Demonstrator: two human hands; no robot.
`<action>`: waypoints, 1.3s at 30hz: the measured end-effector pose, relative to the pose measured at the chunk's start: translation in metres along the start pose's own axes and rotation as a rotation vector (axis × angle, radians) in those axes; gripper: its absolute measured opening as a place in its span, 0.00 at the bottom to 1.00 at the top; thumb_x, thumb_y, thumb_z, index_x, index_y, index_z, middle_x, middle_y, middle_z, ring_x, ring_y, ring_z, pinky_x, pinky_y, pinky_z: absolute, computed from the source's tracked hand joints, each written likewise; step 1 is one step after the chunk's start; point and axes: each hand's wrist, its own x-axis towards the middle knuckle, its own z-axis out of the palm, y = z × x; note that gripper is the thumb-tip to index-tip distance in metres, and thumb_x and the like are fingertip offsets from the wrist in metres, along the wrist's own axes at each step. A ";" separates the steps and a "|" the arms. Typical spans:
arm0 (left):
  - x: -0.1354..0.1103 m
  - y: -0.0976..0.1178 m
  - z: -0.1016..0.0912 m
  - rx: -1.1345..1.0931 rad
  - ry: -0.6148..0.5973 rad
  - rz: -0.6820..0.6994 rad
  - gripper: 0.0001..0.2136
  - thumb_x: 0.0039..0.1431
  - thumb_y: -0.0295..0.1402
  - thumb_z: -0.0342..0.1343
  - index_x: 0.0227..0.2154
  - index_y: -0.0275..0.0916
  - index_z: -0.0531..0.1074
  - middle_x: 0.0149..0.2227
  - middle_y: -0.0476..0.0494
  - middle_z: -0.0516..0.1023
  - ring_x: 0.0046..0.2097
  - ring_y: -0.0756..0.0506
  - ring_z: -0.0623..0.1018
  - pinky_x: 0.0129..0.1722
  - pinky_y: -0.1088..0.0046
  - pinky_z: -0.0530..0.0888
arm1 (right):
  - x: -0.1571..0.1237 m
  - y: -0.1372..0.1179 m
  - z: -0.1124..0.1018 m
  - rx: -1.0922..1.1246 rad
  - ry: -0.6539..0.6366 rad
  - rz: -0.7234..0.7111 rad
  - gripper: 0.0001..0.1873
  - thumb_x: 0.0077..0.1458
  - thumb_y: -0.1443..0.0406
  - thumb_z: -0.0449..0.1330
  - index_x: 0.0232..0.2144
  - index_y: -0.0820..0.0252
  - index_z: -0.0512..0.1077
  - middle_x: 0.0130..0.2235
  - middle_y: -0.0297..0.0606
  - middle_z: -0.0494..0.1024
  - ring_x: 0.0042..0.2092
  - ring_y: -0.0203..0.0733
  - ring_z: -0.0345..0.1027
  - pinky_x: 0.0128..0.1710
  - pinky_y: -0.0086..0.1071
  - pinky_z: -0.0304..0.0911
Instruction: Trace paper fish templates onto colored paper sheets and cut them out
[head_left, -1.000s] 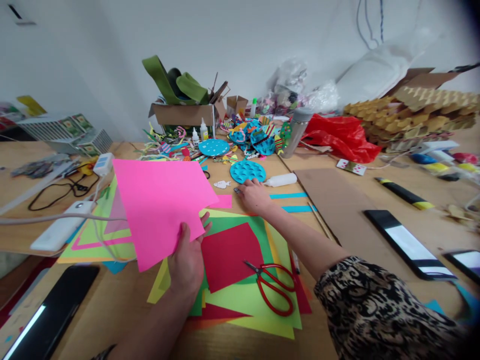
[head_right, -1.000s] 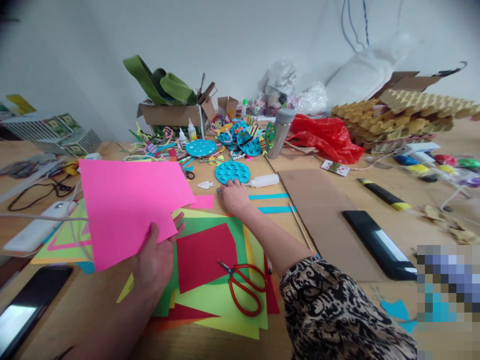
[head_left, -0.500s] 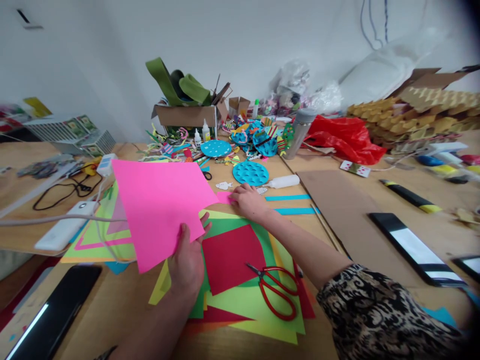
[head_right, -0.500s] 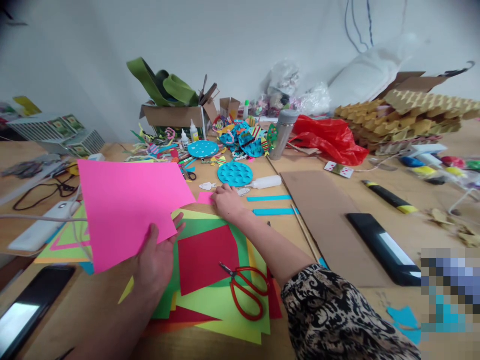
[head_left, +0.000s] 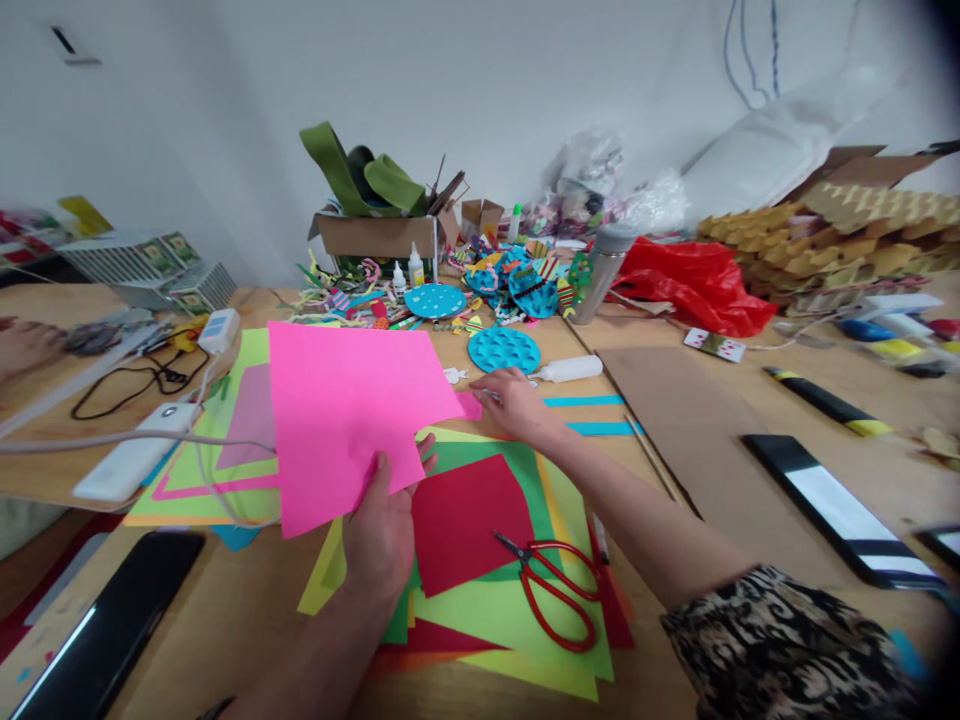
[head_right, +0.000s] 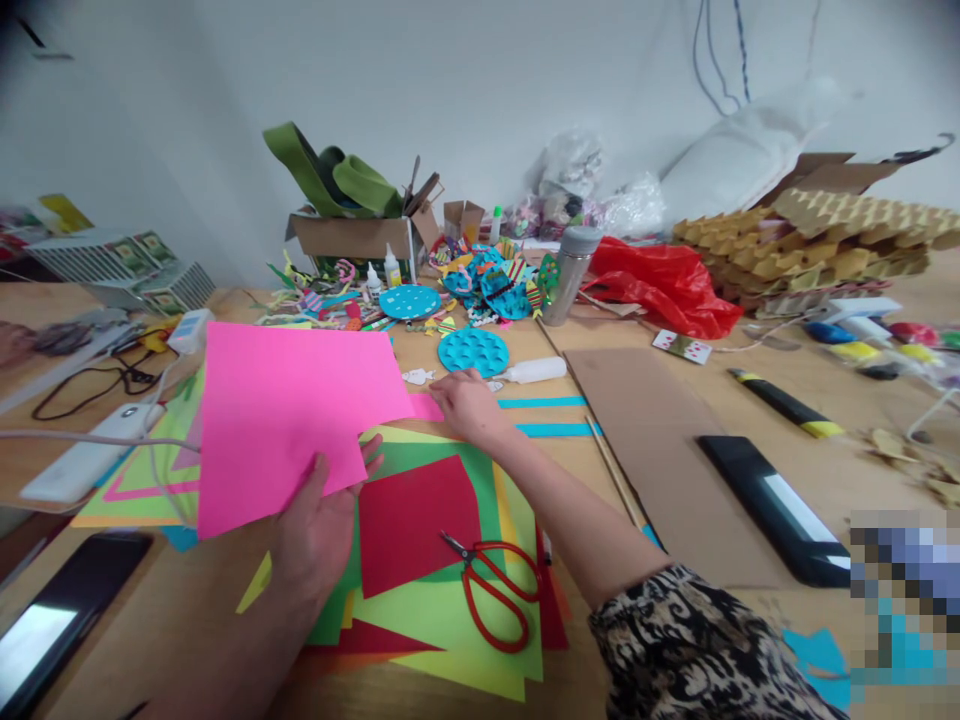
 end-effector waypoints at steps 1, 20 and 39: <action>0.000 -0.001 -0.001 -0.015 -0.009 -0.021 0.27 0.55 0.36 0.61 0.58 0.40 0.63 0.51 0.36 0.75 0.50 0.34 0.77 0.50 0.53 0.72 | -0.001 -0.002 -0.005 0.242 0.020 0.109 0.17 0.63 0.60 0.51 0.43 0.63 0.76 0.44 0.45 0.79 0.48 0.47 0.69 0.49 0.38 0.61; 0.004 -0.010 -0.006 0.072 -0.076 -0.336 0.16 0.44 0.33 0.68 0.34 0.37 0.69 0.30 0.45 0.80 0.33 0.38 0.82 0.26 0.68 0.78 | -0.034 -0.008 -0.021 1.200 0.022 0.614 0.05 0.54 0.72 0.59 0.27 0.64 0.73 0.20 0.34 0.74 0.19 0.32 0.64 0.16 0.23 0.63; -0.003 -0.007 -0.004 0.136 -0.088 0.034 0.18 0.60 0.46 0.53 0.23 0.39 0.59 0.18 0.57 0.63 0.17 0.53 0.68 0.11 0.81 0.61 | 0.083 -0.097 0.054 1.226 -0.169 0.635 0.04 0.58 0.76 0.55 0.34 0.68 0.70 0.20 0.35 0.75 0.17 0.32 0.67 0.16 0.24 0.68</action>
